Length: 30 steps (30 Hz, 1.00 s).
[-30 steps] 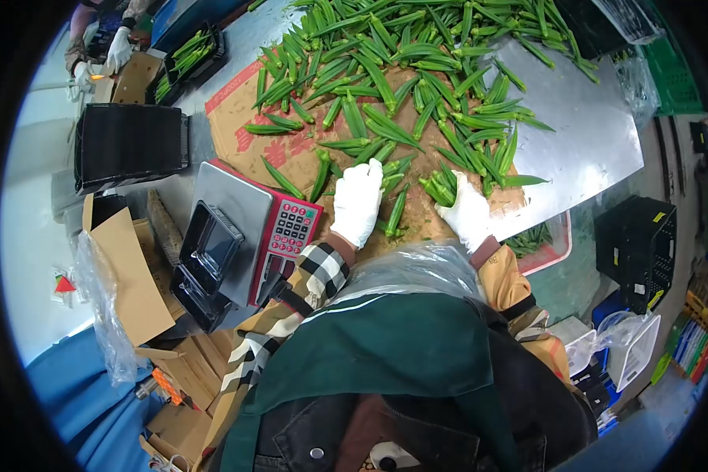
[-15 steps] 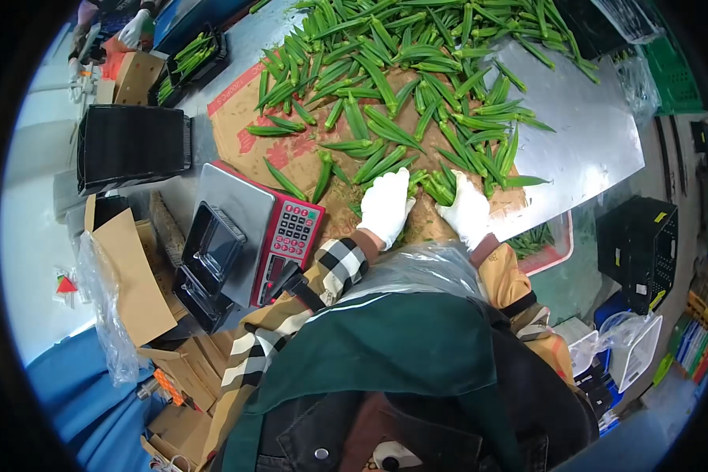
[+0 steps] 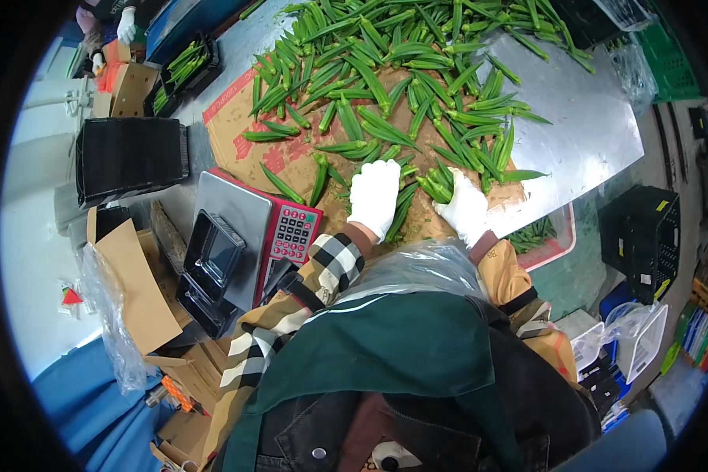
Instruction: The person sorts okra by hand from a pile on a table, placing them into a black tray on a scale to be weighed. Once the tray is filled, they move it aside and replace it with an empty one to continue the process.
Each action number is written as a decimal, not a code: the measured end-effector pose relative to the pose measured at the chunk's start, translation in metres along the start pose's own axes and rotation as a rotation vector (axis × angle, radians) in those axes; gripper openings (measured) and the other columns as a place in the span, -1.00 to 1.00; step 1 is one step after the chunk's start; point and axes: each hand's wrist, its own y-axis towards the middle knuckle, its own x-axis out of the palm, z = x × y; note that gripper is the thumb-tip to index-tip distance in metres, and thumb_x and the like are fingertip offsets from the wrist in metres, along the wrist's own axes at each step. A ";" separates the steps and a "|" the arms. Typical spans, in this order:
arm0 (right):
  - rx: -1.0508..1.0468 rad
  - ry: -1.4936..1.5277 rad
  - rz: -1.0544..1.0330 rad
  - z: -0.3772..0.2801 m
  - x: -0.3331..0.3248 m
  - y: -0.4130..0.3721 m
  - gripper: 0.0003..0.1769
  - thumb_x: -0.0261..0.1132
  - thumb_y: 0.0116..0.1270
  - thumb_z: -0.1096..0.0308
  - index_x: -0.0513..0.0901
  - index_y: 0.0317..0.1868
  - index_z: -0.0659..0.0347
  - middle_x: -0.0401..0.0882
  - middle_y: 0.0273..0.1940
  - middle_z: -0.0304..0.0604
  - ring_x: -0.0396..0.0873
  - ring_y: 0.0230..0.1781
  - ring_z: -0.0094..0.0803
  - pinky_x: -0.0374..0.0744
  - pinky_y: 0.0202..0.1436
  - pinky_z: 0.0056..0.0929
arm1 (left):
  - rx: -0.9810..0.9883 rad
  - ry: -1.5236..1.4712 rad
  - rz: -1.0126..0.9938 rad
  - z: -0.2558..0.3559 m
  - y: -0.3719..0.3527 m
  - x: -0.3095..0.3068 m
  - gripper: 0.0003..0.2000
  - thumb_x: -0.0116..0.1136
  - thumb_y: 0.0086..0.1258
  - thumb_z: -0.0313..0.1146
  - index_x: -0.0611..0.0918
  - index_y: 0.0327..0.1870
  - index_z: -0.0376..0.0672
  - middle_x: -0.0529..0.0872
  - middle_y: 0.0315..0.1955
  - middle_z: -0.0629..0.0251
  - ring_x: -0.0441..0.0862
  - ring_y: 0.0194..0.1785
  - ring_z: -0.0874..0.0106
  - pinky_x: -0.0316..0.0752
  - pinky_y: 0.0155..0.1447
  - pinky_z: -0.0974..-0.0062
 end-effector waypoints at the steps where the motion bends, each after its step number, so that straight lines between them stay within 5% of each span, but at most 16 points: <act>1: 0.000 -0.003 0.002 0.000 0.000 0.001 -0.09 0.60 0.00 0.08 0.43 0.37 0.11 0.71 -0.05 0.06 0.69 -0.05 0.01 0.65 0.01 -0.12 | -0.002 0.039 -0.005 0.002 0.002 0.000 -0.69 0.12 0.37 -0.38 0.55 0.13 -0.15 0.58 -0.15 0.20 0.58 -0.04 0.16 0.51 -0.08 0.21; 4: -0.002 0.017 0.000 0.001 0.001 0.002 -0.09 0.60 0.00 0.08 0.43 0.37 0.11 0.71 -0.05 0.05 0.69 -0.05 0.00 0.65 0.02 -0.12 | 0.013 0.106 0.064 0.005 -0.001 -0.002 -0.73 -0.01 0.43 -0.42 0.55 0.12 -0.17 0.60 -0.19 0.19 0.60 -0.10 0.19 0.53 -0.11 0.21; 10: 0.062 0.031 -0.073 -0.003 -0.007 0.003 -0.11 0.60 0.04 0.12 0.42 0.38 0.09 0.64 0.01 0.01 0.64 0.07 -0.03 0.61 0.14 -0.16 | -0.142 -0.216 0.020 -0.014 -0.010 0.013 -0.62 0.28 0.26 -0.30 0.59 0.11 -0.13 0.66 -0.16 0.09 0.65 -0.05 0.07 0.56 0.01 0.16; 13: 0.066 0.031 -0.067 -0.002 -0.006 0.003 -0.11 0.60 0.03 0.11 0.42 0.37 0.10 0.64 0.01 0.01 0.64 0.06 -0.03 0.61 0.12 -0.16 | -0.393 -0.431 -0.111 -0.021 -0.016 -0.008 -0.63 0.38 0.15 -0.28 0.65 -0.01 -0.14 0.67 -0.16 0.02 0.65 -0.01 0.01 0.56 0.06 0.14; 15: 0.032 0.047 -0.016 0.002 0.000 0.001 -0.12 0.60 0.03 0.10 0.43 0.36 0.10 0.64 0.01 0.01 0.65 0.05 -0.03 0.62 0.11 -0.17 | -0.419 -0.525 0.125 -0.033 -0.012 -0.028 -0.78 0.31 0.20 -0.36 0.68 -0.16 -0.18 0.67 -0.22 -0.02 0.66 -0.10 0.00 0.56 -0.01 0.16; 17: 0.008 0.050 0.000 0.003 0.002 0.001 -0.12 0.59 0.03 0.09 0.43 0.35 0.10 0.64 0.00 0.01 0.65 0.04 -0.03 0.62 0.10 -0.17 | -0.594 -0.556 0.116 -0.048 0.001 -0.049 -0.78 0.31 0.22 -0.35 0.65 -0.15 -0.20 0.72 -0.27 0.01 0.70 -0.17 0.03 0.55 -0.08 0.19; 25: 0.010 0.037 0.023 0.002 0.001 0.003 -0.13 0.60 -0.01 0.08 0.47 0.34 0.08 0.70 0.00 0.04 0.69 -0.01 -0.01 0.65 0.05 -0.14 | -0.370 -0.188 0.026 -0.051 0.021 -0.002 -0.67 0.39 0.22 -0.32 0.64 0.00 -0.14 0.77 -0.21 0.02 0.72 -0.08 -0.03 0.58 0.01 0.08; 30: 0.030 0.055 0.012 0.004 0.000 0.003 -0.12 0.60 0.00 0.10 0.45 0.34 0.07 0.67 0.00 0.03 0.67 0.02 0.00 0.63 0.08 -0.14 | -0.448 -0.477 0.075 -0.044 0.019 -0.032 -0.70 0.41 0.25 -0.33 0.65 -0.01 -0.12 0.79 -0.23 0.09 0.76 -0.11 0.11 0.61 -0.03 0.26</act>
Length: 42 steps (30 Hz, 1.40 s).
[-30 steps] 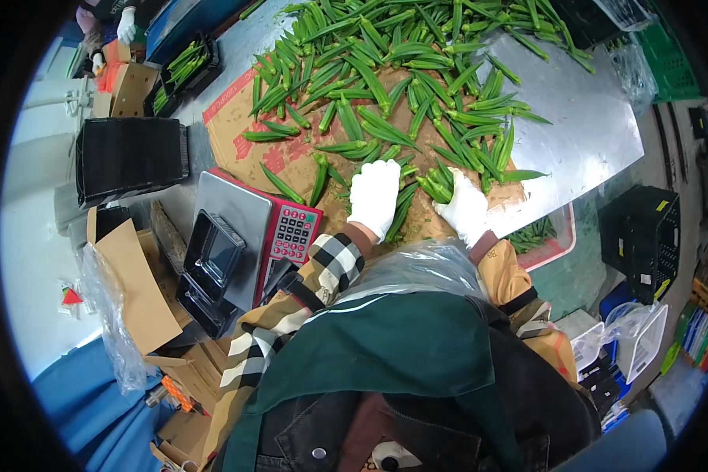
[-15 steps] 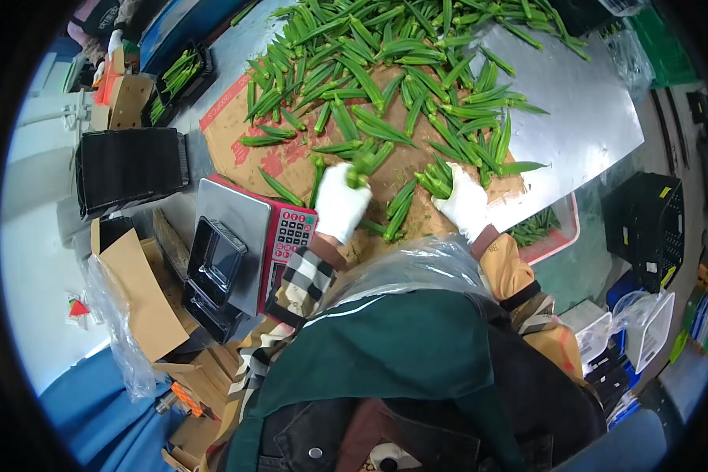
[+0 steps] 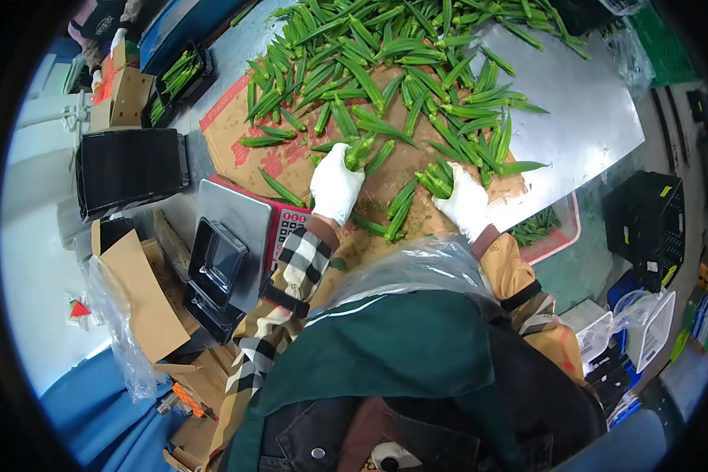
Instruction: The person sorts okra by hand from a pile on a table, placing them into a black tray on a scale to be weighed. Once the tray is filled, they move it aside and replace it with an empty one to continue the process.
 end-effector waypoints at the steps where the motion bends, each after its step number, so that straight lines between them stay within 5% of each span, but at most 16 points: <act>1: 0.001 0.008 -0.005 -0.001 0.001 -0.002 -0.12 0.60 0.00 0.11 0.44 0.35 0.06 0.65 0.00 0.03 0.66 0.02 0.01 0.62 0.09 -0.14 | -0.024 -0.077 0.015 0.011 -0.008 -0.006 -0.70 0.42 0.26 -0.33 0.66 -0.01 -0.11 0.80 -0.23 0.12 0.78 -0.13 0.17 0.62 -0.04 0.32; 3: 0.043 0.037 -0.041 -0.008 -0.007 -0.002 -0.17 0.60 0.03 0.15 0.48 0.32 0.14 0.69 -0.04 -0.01 0.68 -0.02 -0.07 0.64 0.06 -0.19 | -0.114 -0.549 -0.221 0.014 -0.014 -0.010 -0.65 0.46 0.25 -0.40 0.68 0.05 -0.22 0.77 -0.14 0.37 0.68 -0.14 0.54 0.59 0.01 0.47; 4: 0.061 0.049 -0.056 -0.010 -0.011 0.000 -0.19 0.60 0.05 0.17 0.50 0.31 0.18 0.71 -0.06 -0.03 0.70 -0.05 -0.11 0.64 0.04 -0.22 | -0.250 -0.801 -0.333 0.015 -0.019 -0.008 -0.63 0.45 0.28 -0.41 0.68 0.09 -0.24 0.78 -0.13 0.36 0.69 -0.12 0.52 0.59 0.03 0.47; 6: 0.092 0.647 -0.176 -0.004 -0.013 0.004 -0.30 0.58 0.12 0.23 0.56 0.25 0.27 0.73 -0.11 -0.11 0.69 -0.12 -0.25 0.64 -0.01 -0.30 | -0.461 -1.217 -0.536 0.019 -0.031 -0.007 -0.59 0.41 0.33 -0.43 0.65 0.20 -0.28 0.78 -0.09 0.33 0.71 -0.08 0.50 0.60 0.07 0.45; 9: 0.257 1.212 -0.414 -0.012 -0.031 -0.005 -0.56 0.51 0.27 0.39 0.66 0.12 0.35 0.73 -0.12 -0.25 0.63 -0.16 -0.50 0.60 -0.03 -0.47 | -0.499 -1.269 -0.602 0.029 -0.047 -0.009 -0.60 0.42 0.33 -0.42 0.66 0.19 -0.27 0.77 -0.08 0.34 0.70 -0.07 0.51 0.59 0.07 0.47; 12: 0.317 1.367 -0.588 -0.034 -0.042 -0.013 -0.63 0.48 0.28 0.44 0.69 0.09 0.30 0.73 -0.12 -0.25 0.62 -0.17 -0.53 0.58 -0.08 -0.48 | -0.358 -0.994 -0.445 0.023 -0.060 0.005 -0.61 0.45 0.29 -0.45 0.66 0.14 -0.26 0.75 -0.11 0.37 0.67 -0.09 0.55 0.58 0.05 0.52; 19: 0.275 1.326 -0.496 -0.027 -0.048 -0.010 -0.62 0.47 0.29 0.42 0.69 0.11 0.30 0.71 -0.12 -0.30 0.61 -0.16 -0.56 0.56 -0.03 -0.51 | -0.229 -0.703 -0.226 0.013 -0.051 0.018 -0.65 0.48 0.21 -0.44 0.65 0.00 -0.25 0.72 -0.24 0.37 0.61 -0.19 0.53 0.56 -0.03 0.52; 23: 0.199 1.285 -0.320 -0.016 -0.060 -0.009 -0.68 0.45 0.30 0.37 0.69 0.03 0.29 0.73 -0.16 -0.25 0.64 -0.21 -0.51 0.57 -0.07 -0.49 | 0.177 0.132 -0.128 0.015 -0.048 0.040 -0.63 0.44 0.21 -0.30 0.61 0.01 -0.16 0.74 -0.23 0.14 0.73 -0.12 0.17 0.61 -0.01 0.20; 27: 0.208 1.289 -0.256 -0.009 -0.062 -0.012 -0.68 0.45 0.30 0.37 0.69 0.03 0.28 0.73 -0.16 -0.25 0.64 -0.21 -0.50 0.57 -0.06 -0.49 | 0.250 0.389 -0.275 0.025 -0.052 0.046 -0.54 0.47 0.20 -0.23 0.58 0.10 -0.09 0.73 -0.15 0.15 0.71 -0.04 0.07 0.61 0.01 0.14; 40: 0.244 1.263 -0.347 -0.023 -0.050 -0.018 -0.67 0.50 0.27 0.40 0.73 0.03 0.28 0.72 -0.16 -0.34 0.58 -0.19 -0.60 0.54 -0.03 -0.53 | 0.333 0.427 -0.179 0.031 -0.053 0.056 -0.72 0.38 0.19 -0.30 0.58 -0.14 -0.14 0.69 -0.24 0.05 0.69 -0.12 0.07 0.59 -0.06 0.14; 42: 0.235 1.274 -0.300 -0.022 -0.054 -0.020 -0.65 0.50 0.28 0.40 0.72 0.06 0.28 0.72 -0.13 -0.32 0.59 -0.19 -0.59 0.55 -0.04 -0.52 | 0.090 0.065 -0.262 0.028 -0.048 0.045 -0.74 0.36 0.24 -0.34 0.61 -0.11 -0.17 0.73 -0.21 0.07 0.71 -0.13 0.13 0.61 -0.04 0.21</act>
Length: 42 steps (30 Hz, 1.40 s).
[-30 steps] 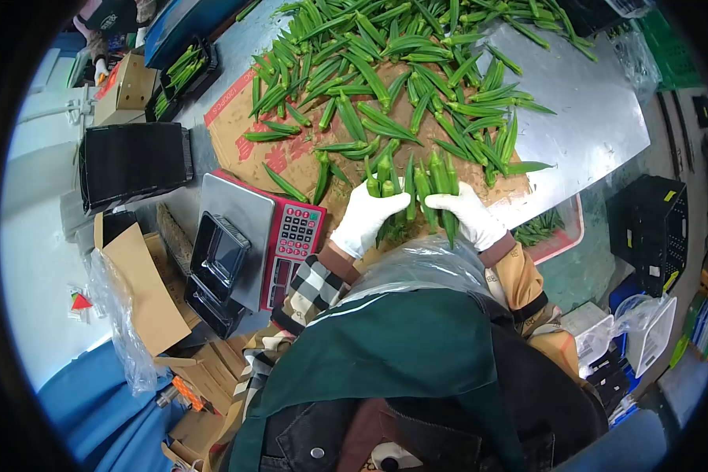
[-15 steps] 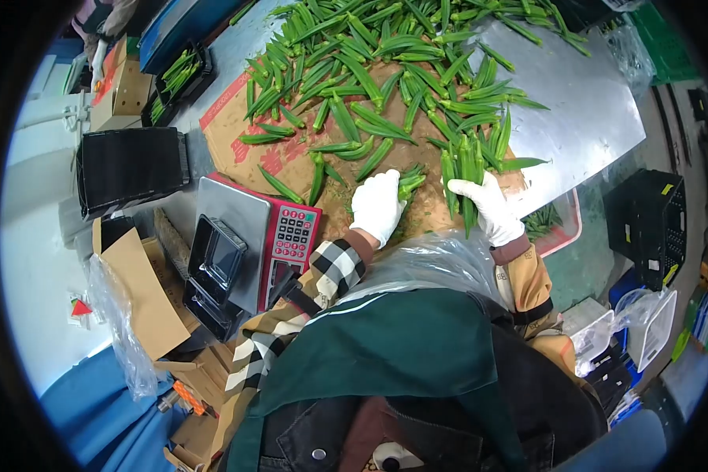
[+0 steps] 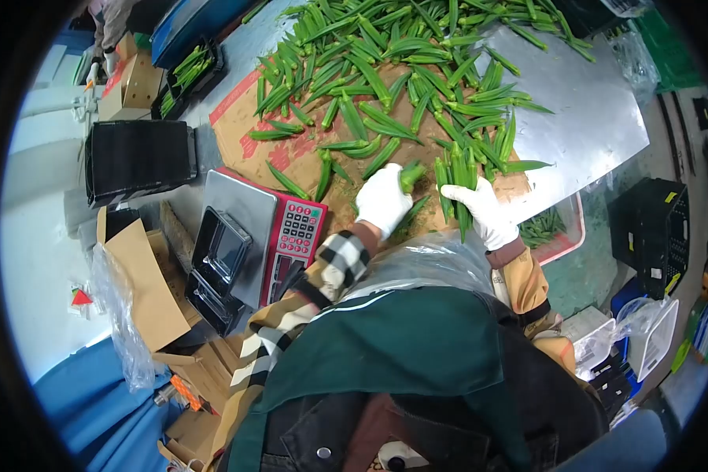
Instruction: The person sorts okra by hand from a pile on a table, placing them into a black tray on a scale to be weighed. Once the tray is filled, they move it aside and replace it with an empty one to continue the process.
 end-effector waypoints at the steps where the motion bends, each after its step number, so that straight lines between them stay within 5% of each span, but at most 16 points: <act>1: -0.018 0.009 0.019 -0.001 -0.001 -0.002 -0.64 0.50 0.28 0.40 0.71 0.07 0.28 0.73 -0.11 -0.30 0.60 -0.18 -0.59 0.55 -0.04 -0.51 | -0.092 -0.194 -0.040 -0.005 0.001 -0.011 -0.75 0.35 0.26 -0.36 0.62 -0.09 -0.18 0.74 -0.20 0.08 0.73 -0.13 0.16 0.61 -0.02 0.24; 3: 0.061 0.097 0.006 0.003 -0.010 0.000 -0.59 0.48 0.28 0.41 0.69 0.13 0.29 0.73 -0.09 -0.27 0.62 -0.16 -0.56 0.58 -0.03 -0.50 | -0.306 -1.201 -0.343 -0.022 0.001 -0.036 -0.68 0.35 0.37 -0.34 0.62 0.08 -0.26 0.73 -0.21 0.33 0.69 -0.18 0.44 0.60 -0.05 0.44; 8: -0.108 -0.239 -0.130 -0.019 0.045 -0.015 -0.34 0.50 0.23 0.39 0.52 0.33 0.32 0.71 0.02 -0.17 0.65 0.00 -0.41 0.61 0.16 -0.39 | -0.267 -1.336 -0.507 0.008 -0.027 -0.074 -0.57 0.28 0.41 -0.40 0.55 0.28 -0.23 0.73 -0.04 0.30 0.71 -0.03 0.43 0.61 0.08 0.40; 9: -0.309 -0.218 -0.232 -0.007 0.060 -0.011 -0.29 0.51 0.21 0.38 0.48 0.36 0.33 0.71 0.04 -0.15 0.65 0.02 -0.38 0.58 0.22 -0.37 | -0.204 -1.391 -0.483 0.008 -0.030 -0.063 -0.58 0.28 0.42 -0.39 0.56 0.28 -0.20 0.72 0.03 0.31 0.70 0.05 0.41 0.59 0.16 0.39; 13: 0.130 -0.044 -0.306 -0.009 0.042 -0.002 -0.49 0.49 0.20 0.46 0.62 0.18 0.32 0.70 -0.01 -0.20 0.64 -0.04 -0.48 0.60 0.12 -0.43 | -0.218 -1.613 -0.492 0.004 -0.042 -0.075 -0.40 0.19 0.51 -0.18 0.37 0.49 -0.25 0.54 0.35 0.09 0.53 0.37 0.27 0.41 0.45 0.23; 18: 0.149 0.144 -0.304 -0.020 0.043 -0.009 -0.59 0.45 0.32 0.43 0.65 0.17 0.28 0.69 -0.02 -0.25 0.62 0.03 -0.48 0.57 0.16 -0.41 | -0.245 -1.996 -0.508 0.006 -0.051 -0.083 -0.17 -0.05 0.55 0.29 0.27 0.55 -0.29 0.42 0.46 -0.03 0.47 0.44 0.13 0.32 0.55 0.10; 21: 0.086 0.130 -0.309 -0.018 0.050 -0.008 -0.59 0.46 0.33 0.40 0.67 0.16 0.27 0.69 0.01 -0.26 0.60 0.06 -0.50 0.55 0.20 -0.41 | -0.267 -2.071 -0.447 0.003 -0.053 -0.080 -0.22 0.03 0.55 0.24 0.31 0.54 -0.23 0.46 0.43 0.04 0.49 0.42 0.18 0.35 0.53 0.12; 22: 0.124 0.050 -0.297 -0.012 0.051 -0.004 -0.31 0.50 0.31 0.28 0.48 0.39 0.34 0.67 0.11 -0.19 0.60 0.12 -0.46 0.52 0.27 -0.43 | -0.270 -2.006 -0.427 -0.001 -0.054 -0.076 -0.25 0.06 0.55 0.20 0.33 0.53 -0.21 0.49 0.42 0.08 0.50 0.41 0.20 0.37 0.51 0.13; 25: -0.014 -0.158 -0.228 -0.020 0.078 -0.014 0.12 0.54 0.27 0.15 0.05 0.59 0.48 0.55 0.30 0.03 0.54 0.28 -0.31 0.45 0.39 -0.38 | -0.245 -1.758 -0.429 -0.013 -0.056 -0.057 -0.37 0.09 0.57 0.14 0.41 0.47 -0.12 0.56 0.34 0.22 0.51 0.39 0.31 0.39 0.47 0.18; 26: 0.025 -0.459 -0.208 -0.036 0.088 -0.024 0.22 0.48 0.34 0.23 -0.26 0.64 0.44 0.30 0.50 0.16 0.30 0.51 -0.21 0.25 0.57 -0.30 | -0.231 -1.698 -0.389 -0.011 -0.059 -0.053 -0.38 0.11 0.58 0.10 0.40 0.48 -0.12 0.55 0.36 0.21 0.50 0.40 0.31 0.39 0.47 0.19; 27: -0.059 -0.569 -0.232 -0.031 0.094 -0.022 0.24 0.48 0.35 0.22 -0.31 0.62 0.49 0.08 0.59 0.29 0.11 0.62 -0.12 0.13 0.63 -0.29 | -0.215 -1.637 -0.350 -0.006 -0.062 -0.054 -0.38 0.13 0.58 0.06 0.39 0.49 -0.12 0.54 0.37 0.20 0.49 0.41 0.32 0.39 0.47 0.20; 32: -0.178 -0.548 -0.550 -0.072 0.100 -0.040 -0.05 0.34 0.46 0.33 -0.05 0.63 0.46 0.07 0.63 0.15 0.11 0.63 -0.16 0.14 0.64 -0.25 | -0.087 -2.101 -0.346 -0.011 -0.067 -0.058 -0.25 0.18 0.52 0.07 0.26 0.58 -0.16 0.40 0.48 0.02 0.40 0.50 0.14 0.31 0.57 0.07; 34: -0.083 -0.330 -0.576 -0.084 0.105 -0.045 -0.17 0.31 0.48 0.29 0.12 0.59 0.43 0.20 0.57 0.20 0.21 0.58 -0.17 0.24 0.58 -0.30 | -0.045 -2.078 -0.281 -0.017 -0.071 -0.063 -0.11 0.21 0.42 0.23 0.21 0.60 -0.16 0.38 0.49 0.02 0.38 0.51 0.13 0.30 0.57 0.06; 36: -0.208 -0.271 -0.543 -0.074 0.107 -0.043 -0.33 0.28 0.51 0.33 0.32 0.53 0.36 0.44 0.44 0.08 0.42 0.45 -0.30 0.40 0.47 -0.37 | -0.035 -2.015 -0.130 -0.021 -0.073 -0.065 0.06 0.23 0.28 0.41 0.16 0.62 -0.18 0.39 0.48 0.05 0.42 0.48 0.13 0.33 0.56 0.07; 39: -0.068 -0.150 -0.473 -0.085 0.112 -0.049 -0.40 0.28 0.51 0.39 0.39 0.49 0.36 0.51 0.40 0.01 0.46 0.41 -0.34 0.42 0.46 -0.36 | 0.148 -2.172 -0.230 -0.044 -0.074 -0.072 0.01 0.32 0.29 0.30 0.15 0.64 -0.07 0.26 0.57 0.09 0.26 0.58 0.03 0.24 0.60 -0.04; 42: -0.120 -0.087 -0.437 -0.090 0.111 -0.047 -0.48 0.26 0.51 0.45 0.46 0.44 0.35 0.58 0.34 -0.02 0.53 0.37 -0.30 0.46 0.44 -0.32 | 0.337 -2.293 -0.324 -0.065 -0.078 -0.095 -0.01 0.35 0.28 0.28 0.13 0.65 0.09 0.36 0.49 0.22 0.35 0.51 0.04 0.41 0.41 -0.17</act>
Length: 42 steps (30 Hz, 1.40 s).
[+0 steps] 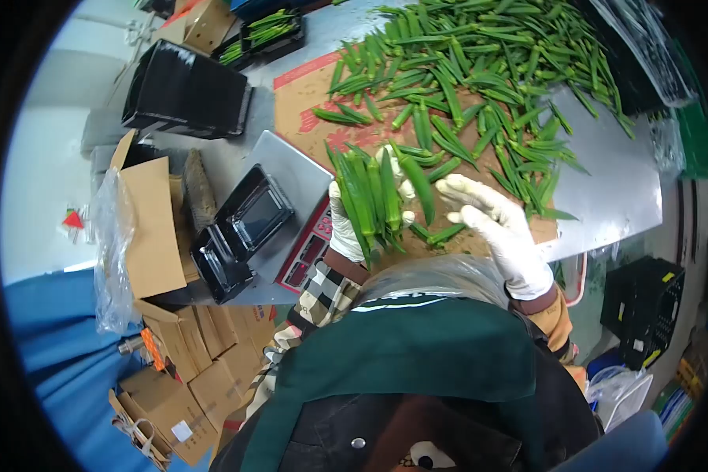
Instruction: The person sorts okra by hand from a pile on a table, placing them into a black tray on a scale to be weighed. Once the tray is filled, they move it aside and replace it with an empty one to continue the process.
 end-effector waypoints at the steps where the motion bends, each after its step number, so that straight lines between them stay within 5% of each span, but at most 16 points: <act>1: -0.009 0.005 0.005 0.001 -0.002 0.000 -0.50 0.25 0.52 0.45 0.47 0.42 0.35 0.60 0.32 -0.03 0.54 0.35 -0.31 0.48 0.40 -0.33 | 0.005 -0.041 -0.087 0.010 0.001 0.007 -0.03 0.35 0.30 0.26 0.12 0.65 0.14 0.39 0.47 0.25 0.37 0.50 0.07 0.42 0.37 -0.19; 2: 0.010 0.020 0.015 0.003 -0.004 0.000 -0.51 0.25 0.53 0.45 0.48 0.42 0.35 0.61 0.30 -0.04 0.56 0.33 -0.32 0.50 0.37 -0.35 | 0.108 -0.096 -0.030 0.014 -0.004 0.018 0.02 0.34 0.23 0.35 0.16 0.63 0.07 0.46 0.37 0.23 0.48 0.36 0.06 0.59 0.19 -0.17; 5: 0.057 0.038 0.054 0.013 -0.006 -0.001 -0.54 0.24 0.54 0.45 0.50 0.39 0.34 0.66 0.25 -0.06 0.61 0.27 -0.37 0.55 0.27 -0.40 | 0.201 0.000 -0.009 0.053 -0.016 0.042 0.00 0.41 0.22 0.26 0.18 0.61 0.05 0.44 0.31 0.25 0.50 0.30 0.06 0.62 0.13 -0.06; 7: 0.071 0.014 0.081 0.019 -0.006 0.000 -0.56 0.24 0.55 0.44 0.52 0.38 0.33 0.68 0.22 -0.08 0.64 0.23 -0.40 0.57 0.20 -0.43 | 0.272 0.133 -0.053 0.081 -0.027 0.042 -0.01 0.37 0.24 0.30 0.19 0.61 0.01 0.46 0.33 0.20 0.50 0.31 0.08 0.64 0.13 0.00; 11: 0.084 -0.085 0.113 0.025 -0.010 -0.003 -0.57 0.25 0.56 0.40 0.54 0.37 0.31 0.70 0.19 -0.10 0.66 0.17 -0.41 0.58 0.15 -0.47 | 0.461 0.592 0.203 0.144 -0.077 0.063 -0.01 0.37 0.28 0.25 0.15 0.63 0.01 0.41 0.44 0.15 0.52 0.30 0.09 0.59 0.19 0.06; 12: 0.087 -0.085 0.134 0.026 -0.011 -0.003 -0.57 0.24 0.56 0.40 0.54 0.37 0.31 0.71 0.17 -0.10 0.67 0.13 -0.43 0.59 0.13 -0.49 | 0.443 0.582 0.116 0.163 -0.087 0.063 -0.05 0.29 0.34 0.27 0.15 0.64 0.00 0.36 0.49 0.13 0.49 0.36 0.08 0.58 0.26 0.02; 15: 0.102 -0.106 0.159 0.034 -0.015 -0.002 -0.54 0.28 0.55 0.29 0.55 0.36 0.30 0.73 0.14 -0.07 0.69 0.09 -0.41 0.62 0.13 -0.47 | 0.479 0.948 0.417 0.189 -0.114 0.091 -0.18 0.31 0.43 0.04 0.21 0.60 -0.11 0.42 0.44 0.11 0.47 0.43 0.10 0.59 0.31 0.09; 19: 0.110 -0.119 0.129 0.038 -0.010 0.000 -0.55 0.26 0.56 0.29 0.55 0.36 0.31 0.73 0.13 -0.07 0.70 0.06 -0.43 0.62 0.11 -0.49 | 0.213 1.649 0.726 0.215 -0.130 0.082 -0.32 0.36 0.43 -0.33 0.35 0.53 -0.25 0.53 0.37 0.07 0.49 0.43 0.28 0.35 0.51 0.34; 27: 0.159 -0.152 0.154 0.047 -0.014 0.001 -0.54 0.26 0.56 0.29 0.54 0.36 0.31 0.73 0.12 -0.06 0.69 0.04 -0.45 0.61 0.11 -0.51 | 0.687 1.475 1.016 0.212 -0.165 0.069 -0.58 0.23 0.55 -0.42 0.54 0.36 -0.35 0.68 0.21 0.13 0.62 0.27 0.40 0.45 0.40 0.47; 33: 0.211 -0.174 0.135 0.051 -0.008 0.006 -0.58 0.25 0.56 0.34 0.57 0.34 0.31 0.74 0.12 -0.07 0.69 0.04 -0.45 0.59 0.11 -0.51 | 0.803 1.426 1.245 0.198 -0.201 0.062 -0.63 0.26 0.52 -0.44 0.59 0.29 -0.38 0.71 0.15 0.15 0.64 0.21 0.42 0.47 0.37 0.47; 38: 0.223 -0.229 0.082 0.052 0.004 0.009 -0.54 0.27 0.56 0.30 0.53 0.37 0.33 0.72 0.13 -0.05 0.70 0.02 -0.45 0.62 0.09 -0.52 | 0.793 1.633 1.190 0.171 -0.183 0.051 -0.56 0.32 0.48 -0.39 0.57 0.30 -0.40 0.68 0.21 0.02 0.61 0.28 0.35 0.43 0.42 0.42; 42: 0.214 -0.265 0.089 0.048 0.009 0.008 -0.54 0.27 0.56 0.32 0.54 0.36 0.33 0.72 0.12 -0.04 0.70 0.01 -0.44 0.62 0.08 -0.52 | 0.739 1.991 1.243 0.174 -0.169 0.022 -0.61 0.31 0.47 -0.29 0.65 0.25 -0.23 0.71 0.19 0.08 0.62 0.28 0.21 0.42 0.42 0.34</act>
